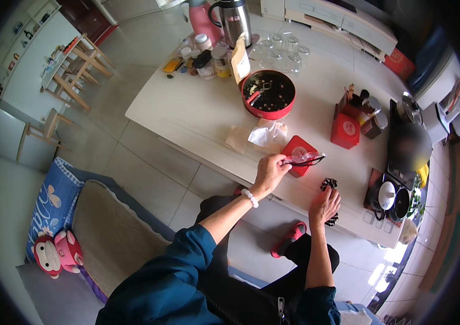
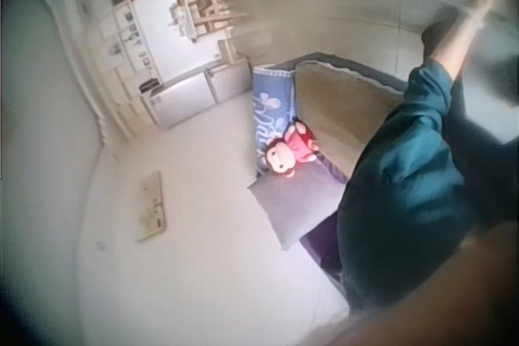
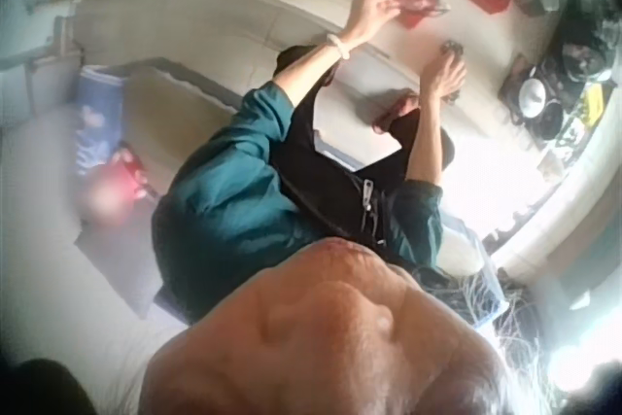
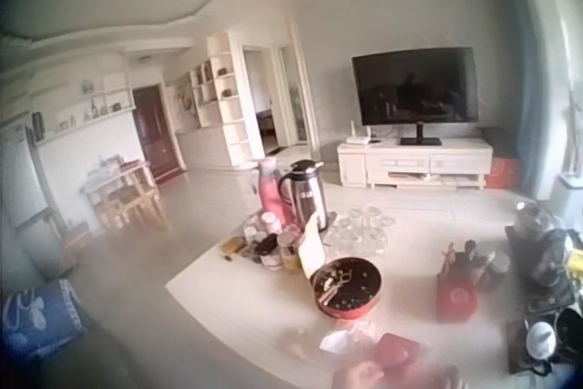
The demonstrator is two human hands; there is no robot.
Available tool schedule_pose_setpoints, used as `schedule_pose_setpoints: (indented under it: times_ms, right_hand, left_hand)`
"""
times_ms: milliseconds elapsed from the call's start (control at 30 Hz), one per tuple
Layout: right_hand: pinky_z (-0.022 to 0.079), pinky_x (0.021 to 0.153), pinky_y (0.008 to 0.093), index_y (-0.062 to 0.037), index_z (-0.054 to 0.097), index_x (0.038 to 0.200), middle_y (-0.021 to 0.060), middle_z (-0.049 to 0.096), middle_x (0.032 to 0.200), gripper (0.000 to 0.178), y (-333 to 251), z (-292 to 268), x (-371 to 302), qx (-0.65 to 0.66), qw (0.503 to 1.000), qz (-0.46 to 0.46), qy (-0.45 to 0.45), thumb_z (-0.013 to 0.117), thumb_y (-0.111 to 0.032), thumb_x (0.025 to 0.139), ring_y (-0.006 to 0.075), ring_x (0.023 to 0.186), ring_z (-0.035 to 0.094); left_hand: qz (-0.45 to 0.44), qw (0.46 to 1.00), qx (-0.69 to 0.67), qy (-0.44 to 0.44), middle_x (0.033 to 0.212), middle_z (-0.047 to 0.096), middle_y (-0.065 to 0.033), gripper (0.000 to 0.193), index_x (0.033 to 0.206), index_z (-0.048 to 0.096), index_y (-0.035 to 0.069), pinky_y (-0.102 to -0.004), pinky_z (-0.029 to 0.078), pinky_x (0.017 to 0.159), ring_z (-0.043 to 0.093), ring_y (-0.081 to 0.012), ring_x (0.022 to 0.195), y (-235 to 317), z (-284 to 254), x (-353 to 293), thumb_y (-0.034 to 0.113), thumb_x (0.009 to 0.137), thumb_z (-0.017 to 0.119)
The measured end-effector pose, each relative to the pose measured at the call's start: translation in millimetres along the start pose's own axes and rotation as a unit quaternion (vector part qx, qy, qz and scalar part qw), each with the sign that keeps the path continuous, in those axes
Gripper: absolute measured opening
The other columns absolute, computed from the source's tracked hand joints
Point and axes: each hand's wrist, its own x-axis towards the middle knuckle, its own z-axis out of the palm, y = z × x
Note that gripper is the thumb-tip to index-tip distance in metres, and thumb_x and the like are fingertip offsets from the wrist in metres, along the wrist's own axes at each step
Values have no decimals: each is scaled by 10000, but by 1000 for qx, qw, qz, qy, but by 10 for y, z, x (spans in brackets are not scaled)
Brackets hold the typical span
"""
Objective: The person sits on the floor in front of a low table and wipes the surface with a striped cloth. They move various items including jars, a red container, and a bowl to clean underneath them, then place them back on the table.
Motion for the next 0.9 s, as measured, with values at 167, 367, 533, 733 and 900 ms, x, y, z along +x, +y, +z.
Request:
schedule_pose_setpoints:
  times_ms: [167,367,533,733,900]
  right_hand:
    - [424,762,440,-68,573,1084,118,547,1005,256,10,2,25,-4,1000,-4,4,548,-127,836,315,956,526]
    - [419,803,446,-63,555,1121,131,548,1058,280,-15,-29,27,1,999,16,-42,543,-120,848,328,1017,512]
    - [416,807,445,-59,547,1120,131,539,1065,285,-8,-7,16,2,999,13,-40,550,-113,839,329,1023,509]
    - [416,797,441,-65,548,1125,127,535,1045,313,-15,-13,18,-9,999,3,-33,564,-101,814,328,997,511]
    - [415,805,437,-71,549,1129,125,530,1047,326,-1,17,5,-16,999,1,-32,570,-98,804,326,990,513]
  left_hand:
    - [-6,1000,-4,21,662,603,-134,149,857,642,-28,-374,484,577,605,-278,594,32,35,16,82,773,699]
    - [-109,988,-104,25,742,648,-96,133,890,621,-25,-286,536,564,646,-158,648,-79,57,24,83,833,676]
    - [-252,901,-352,22,772,629,-97,87,895,534,-25,-295,572,569,662,-178,661,-17,-140,12,-7,858,611]
    - [-243,865,-434,60,827,625,-105,113,919,532,-12,-307,578,624,664,-197,659,40,-681,-65,-17,846,618]
    - [-188,880,-408,156,821,626,-101,133,907,526,19,-311,573,639,664,-205,679,-119,-1349,14,-50,832,612]
